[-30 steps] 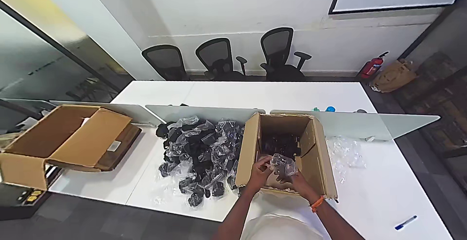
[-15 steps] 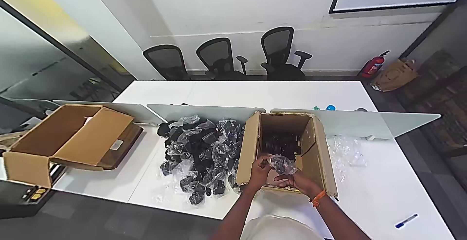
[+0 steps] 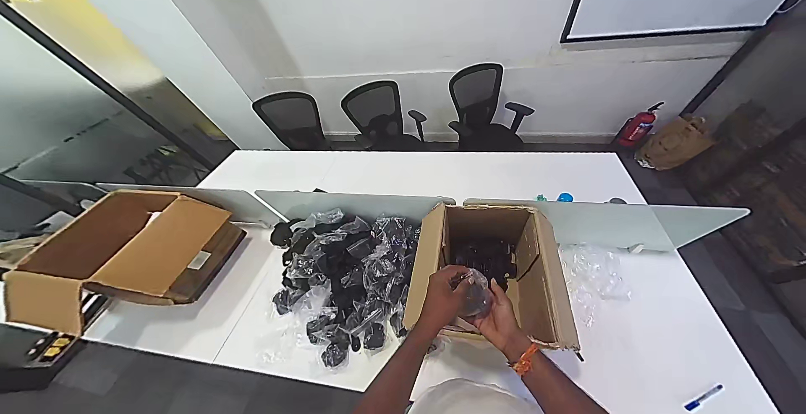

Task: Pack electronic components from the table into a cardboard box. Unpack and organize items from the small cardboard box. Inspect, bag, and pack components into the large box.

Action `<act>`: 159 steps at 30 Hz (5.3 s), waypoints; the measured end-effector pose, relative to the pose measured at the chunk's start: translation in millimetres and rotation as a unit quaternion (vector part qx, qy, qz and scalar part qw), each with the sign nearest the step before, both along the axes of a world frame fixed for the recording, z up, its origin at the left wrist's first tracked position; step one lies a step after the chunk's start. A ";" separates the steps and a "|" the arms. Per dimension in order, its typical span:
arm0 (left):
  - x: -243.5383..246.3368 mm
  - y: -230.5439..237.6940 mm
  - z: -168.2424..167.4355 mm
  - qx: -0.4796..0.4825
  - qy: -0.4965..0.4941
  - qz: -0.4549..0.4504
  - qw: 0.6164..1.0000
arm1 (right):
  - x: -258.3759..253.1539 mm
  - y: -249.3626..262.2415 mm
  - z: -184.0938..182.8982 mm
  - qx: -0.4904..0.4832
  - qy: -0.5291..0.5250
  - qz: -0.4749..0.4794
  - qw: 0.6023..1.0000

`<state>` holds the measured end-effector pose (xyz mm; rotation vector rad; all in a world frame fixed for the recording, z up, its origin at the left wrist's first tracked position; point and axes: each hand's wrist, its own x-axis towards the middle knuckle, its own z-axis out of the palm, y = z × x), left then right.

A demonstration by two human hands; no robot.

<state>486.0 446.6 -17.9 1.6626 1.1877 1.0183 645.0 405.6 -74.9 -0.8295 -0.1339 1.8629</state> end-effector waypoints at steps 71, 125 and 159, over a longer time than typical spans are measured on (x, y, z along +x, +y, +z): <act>9.3 -14.6 -78.3 0.038 0.042 -0.046 0.997 | 21.3 10.7 -16.9 0.063 -0.169 -0.132 0.975; -2.7 -7.7 -83.0 -0.069 -0.165 -0.084 0.980 | 65.6 -44.5 6.3 0.144 -0.221 -0.117 0.957; -3.6 -12.7 -79.5 -0.146 -0.186 -0.119 0.964 | 38.0 -15.9 -19.9 0.335 -0.690 0.066 0.638</act>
